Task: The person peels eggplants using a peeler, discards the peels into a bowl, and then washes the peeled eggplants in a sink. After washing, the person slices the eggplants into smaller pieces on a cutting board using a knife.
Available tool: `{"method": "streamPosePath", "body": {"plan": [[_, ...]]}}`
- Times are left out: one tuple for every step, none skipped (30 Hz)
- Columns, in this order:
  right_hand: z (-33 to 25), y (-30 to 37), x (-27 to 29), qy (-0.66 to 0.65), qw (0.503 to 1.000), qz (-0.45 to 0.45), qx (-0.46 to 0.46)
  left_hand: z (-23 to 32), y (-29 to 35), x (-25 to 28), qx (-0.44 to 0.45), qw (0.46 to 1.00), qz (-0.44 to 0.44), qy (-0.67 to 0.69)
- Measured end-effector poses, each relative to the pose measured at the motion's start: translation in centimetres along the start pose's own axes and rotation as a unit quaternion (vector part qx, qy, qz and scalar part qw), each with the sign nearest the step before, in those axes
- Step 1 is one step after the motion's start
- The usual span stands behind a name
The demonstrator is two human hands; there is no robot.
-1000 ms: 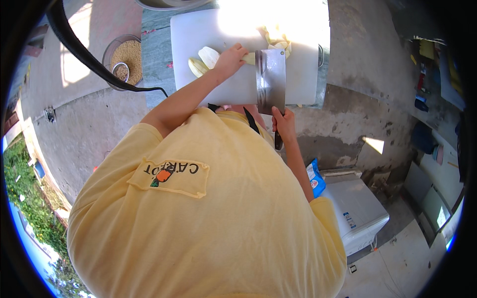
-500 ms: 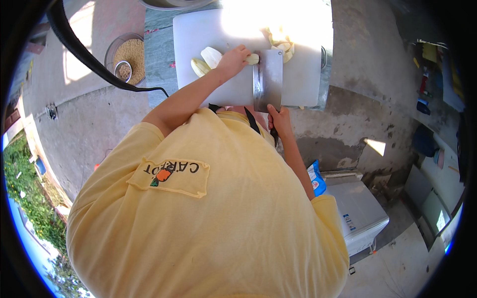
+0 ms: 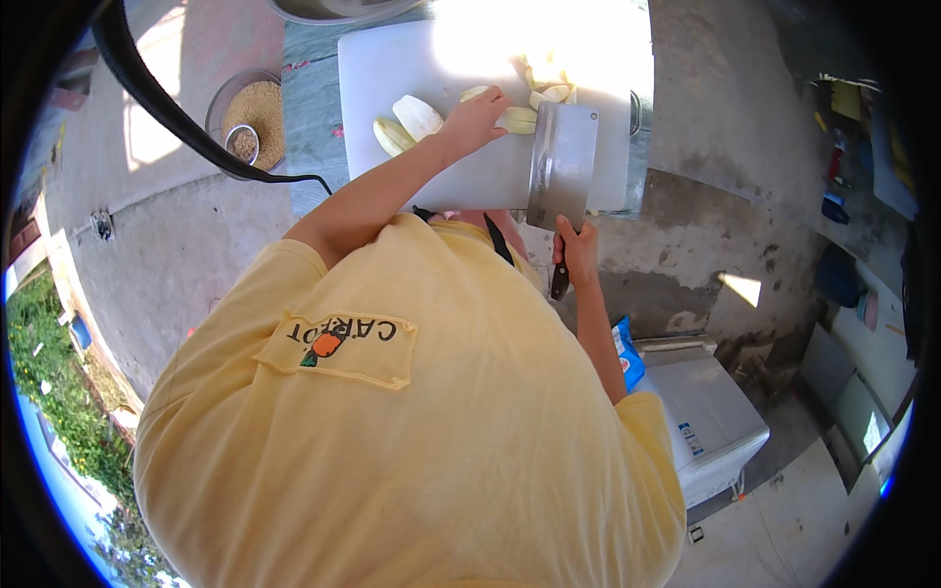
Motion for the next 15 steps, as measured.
{"method": "streamPosePath", "body": {"plan": [[0.2, 0.2, 0.2, 0.000, 1.000, -0.006, -0.008, 0.0, -0.1, -0.3, 0.007, 1.000, -0.009, 0.005], [0.4, 0.3, 0.4, -0.001, 1.000, -0.005, -0.015, 0.0, -0.2, -0.6, 0.014, 1.000, -0.017, 0.010], [0.5, 0.3, 0.5, -0.003, 1.000, -0.005, -0.023, 0.0, -0.3, -0.8, 0.021, 0.999, -0.025, 0.015], [0.6, 0.4, 0.4, -0.005, 1.000, -0.006, -0.031, -0.1, -0.4, -1.0, 0.017, 0.999, -0.027, 0.015], [0.8, 0.4, 0.3, -0.005, 0.999, -0.006, -0.040, -0.3, -0.4, -1.1, 0.013, 0.999, -0.028, 0.015], [1.0, 0.2, 0.2, -0.004, 0.999, -0.007, -0.049, -0.4, -0.4, -1.2, 0.010, 0.999, -0.028, 0.014], [1.1, 0.0, 0.0, -0.004, 0.998, -0.007, -0.057, -0.4, -0.5, -1.2, 0.009, 0.999, -0.029, 0.011], [1.4, -0.2, -0.1, -0.014, 0.998, -0.016, -0.062, -0.4, -0.4, -1.3, 0.008, 1.000, -0.029, 0.008], [1.6, -0.5, -0.1, -0.023, 0.997, -0.026, -0.066, -0.4, -0.4, -1.3, 0.007, 1.000, -0.028, 0.005], [1.6, -0.6, -0.2, -0.032, 0.996, -0.034, -0.071, -0.4, -0.5, -1.4, -0.001, 1.000, -0.027, 0.007], [1.5, -0.9, -0.5, -0.024, 0.996, -0.045, -0.075, -0.5, -0.5, -1.4, -0.009, 1.000, -0.025, 0.009], [1.5, -1.5, -1.3, -0.015, 0.995, -0.056, -0.078, -0.6, -0.5, -1.5, -0.017, 1.000, -0.023, 0.011], [1.3, -2.1, -2.0, -0.006, 0.994, -0.067, -0.082, -0.7, -0.7, -1.6, -0.013, 0.999, -0.027, 0.011], [1.1, -2.7, -2.7, -0.007, 0.996, -0.061, -0.062, -0.7, -0.7, -1.5, -0.008, 0.999, -0.032, 0.010], [0.8, -3.2, -3.4, -0.008, 0.998, -0.055, -0.043, -0.7, -0.7, -1.5, -0.003, 0.999, -0.037, 0.010]]}}
Point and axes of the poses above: each hand's wrist, its own y-axis away from the middle knuckle, its own x-axis out of the back of the hand, z = x × y, the point moved 3 cm from there along -y, towards the middle knuckle, and after that the axes turned 11 degrees about z, right-handed, at the moved point
